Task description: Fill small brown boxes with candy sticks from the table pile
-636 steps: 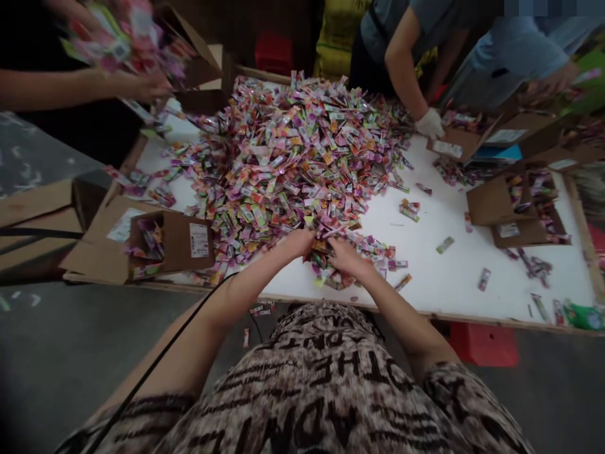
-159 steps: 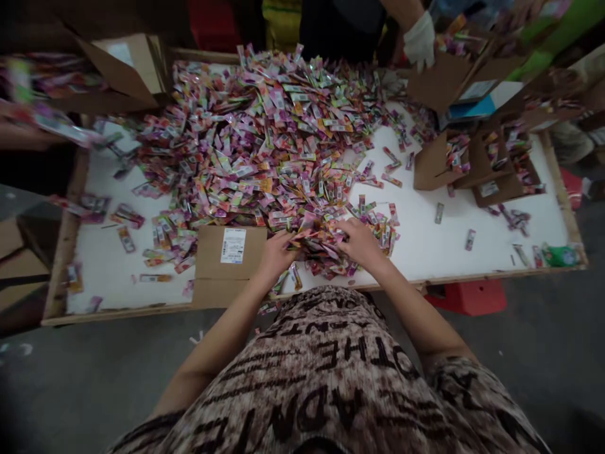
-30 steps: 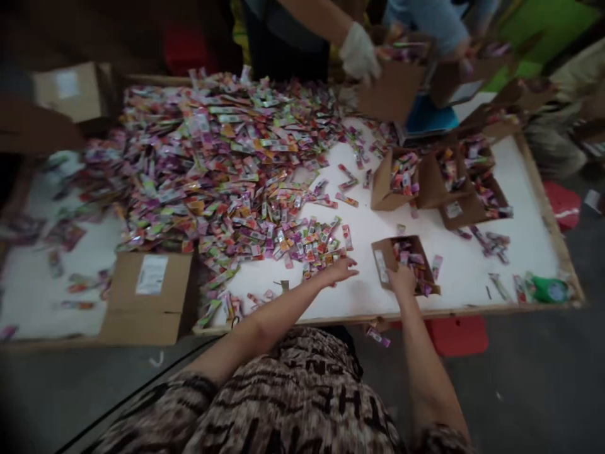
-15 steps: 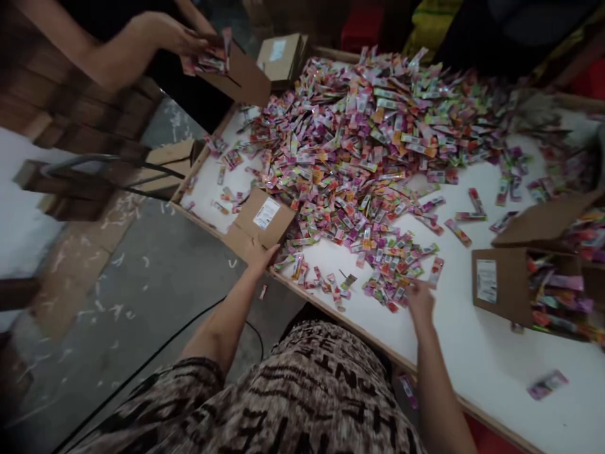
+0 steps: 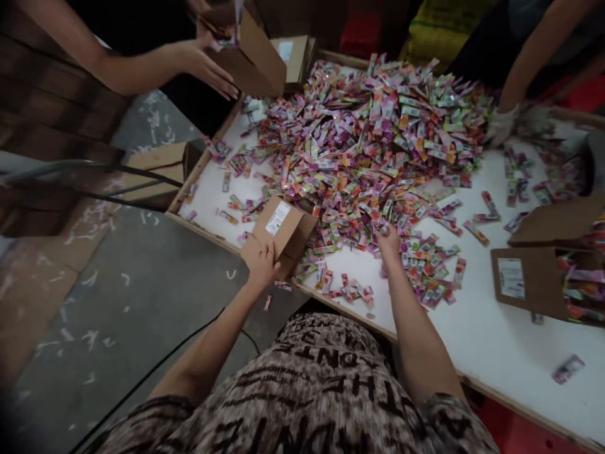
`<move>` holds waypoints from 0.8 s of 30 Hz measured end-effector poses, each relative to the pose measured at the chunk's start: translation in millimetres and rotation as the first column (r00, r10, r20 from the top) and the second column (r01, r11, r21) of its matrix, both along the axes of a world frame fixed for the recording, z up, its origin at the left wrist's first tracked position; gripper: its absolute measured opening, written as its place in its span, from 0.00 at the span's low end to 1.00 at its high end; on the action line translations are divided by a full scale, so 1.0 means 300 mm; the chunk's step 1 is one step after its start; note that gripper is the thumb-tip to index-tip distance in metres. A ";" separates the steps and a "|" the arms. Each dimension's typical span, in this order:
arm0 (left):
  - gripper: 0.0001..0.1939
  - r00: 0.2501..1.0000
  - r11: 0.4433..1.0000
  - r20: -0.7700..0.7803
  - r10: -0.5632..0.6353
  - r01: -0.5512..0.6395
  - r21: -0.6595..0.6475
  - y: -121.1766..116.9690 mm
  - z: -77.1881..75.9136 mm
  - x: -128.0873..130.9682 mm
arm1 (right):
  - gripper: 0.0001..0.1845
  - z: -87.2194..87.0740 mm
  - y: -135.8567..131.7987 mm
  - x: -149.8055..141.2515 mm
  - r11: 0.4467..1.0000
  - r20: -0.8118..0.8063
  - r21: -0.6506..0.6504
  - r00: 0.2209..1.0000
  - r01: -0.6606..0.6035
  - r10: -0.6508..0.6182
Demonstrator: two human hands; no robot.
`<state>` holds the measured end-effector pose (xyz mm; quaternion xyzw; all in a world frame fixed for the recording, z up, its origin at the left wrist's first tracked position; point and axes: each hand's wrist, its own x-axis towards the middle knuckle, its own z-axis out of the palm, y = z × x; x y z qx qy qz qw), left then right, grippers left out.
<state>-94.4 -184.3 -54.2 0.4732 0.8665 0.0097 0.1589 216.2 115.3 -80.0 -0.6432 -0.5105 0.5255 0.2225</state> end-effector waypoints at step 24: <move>0.28 0.420 0.719 0.907 0.003 -0.631 0.290 0.420 0.032 0.571 | 0.23 0.221 -0.509 0.500 0.921 -0.306 0.178 0.909 0.346 -0.282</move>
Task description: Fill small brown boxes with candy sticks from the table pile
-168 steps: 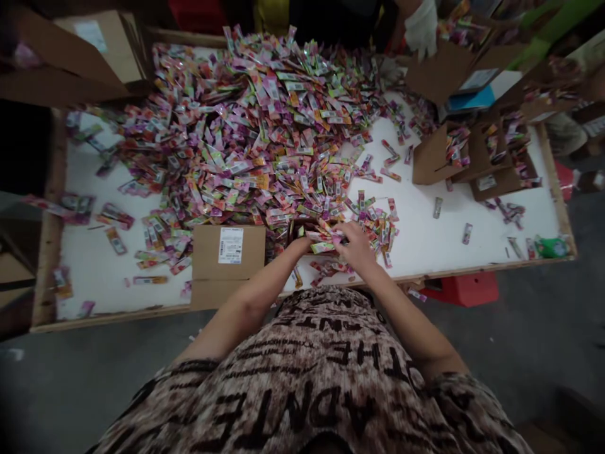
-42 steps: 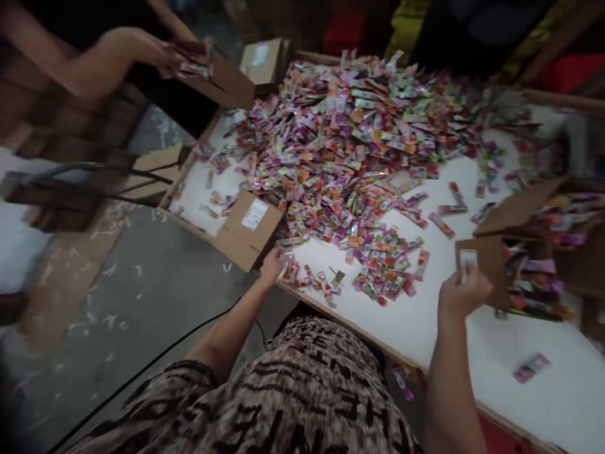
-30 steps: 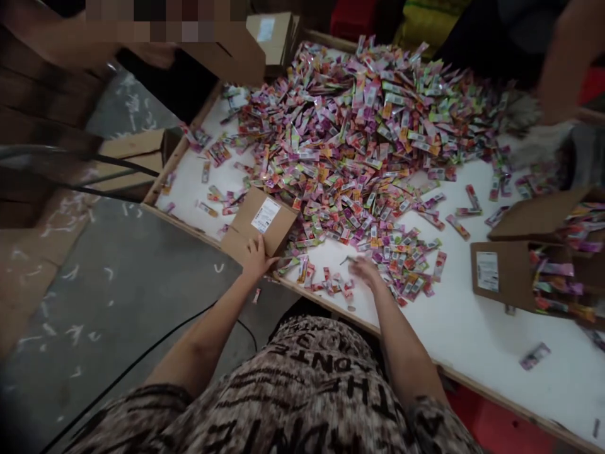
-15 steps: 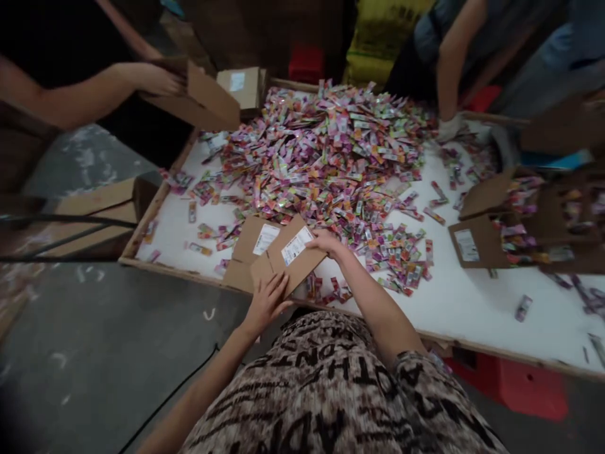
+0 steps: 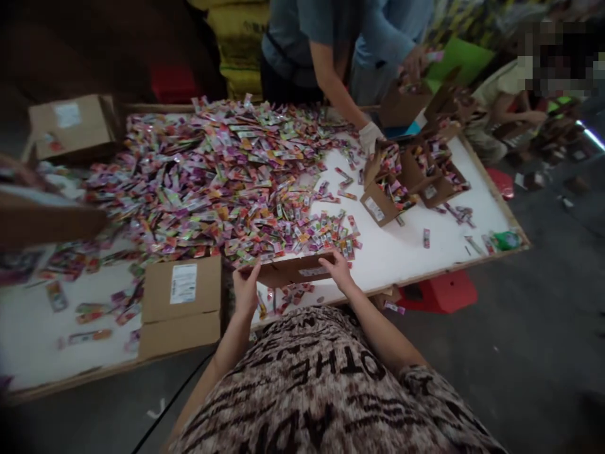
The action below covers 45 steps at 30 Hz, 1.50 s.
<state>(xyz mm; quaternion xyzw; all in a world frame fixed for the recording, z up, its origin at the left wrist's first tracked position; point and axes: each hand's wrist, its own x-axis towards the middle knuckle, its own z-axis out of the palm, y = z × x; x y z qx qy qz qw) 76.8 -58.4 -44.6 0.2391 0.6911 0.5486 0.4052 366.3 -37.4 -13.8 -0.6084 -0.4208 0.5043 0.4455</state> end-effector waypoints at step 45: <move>0.18 0.084 0.542 -0.693 -0.716 0.692 -0.476 -0.090 0.078 0.496 | 0.13 -0.072 -0.017 0.276 0.680 0.793 -0.126 0.338 -0.723 0.507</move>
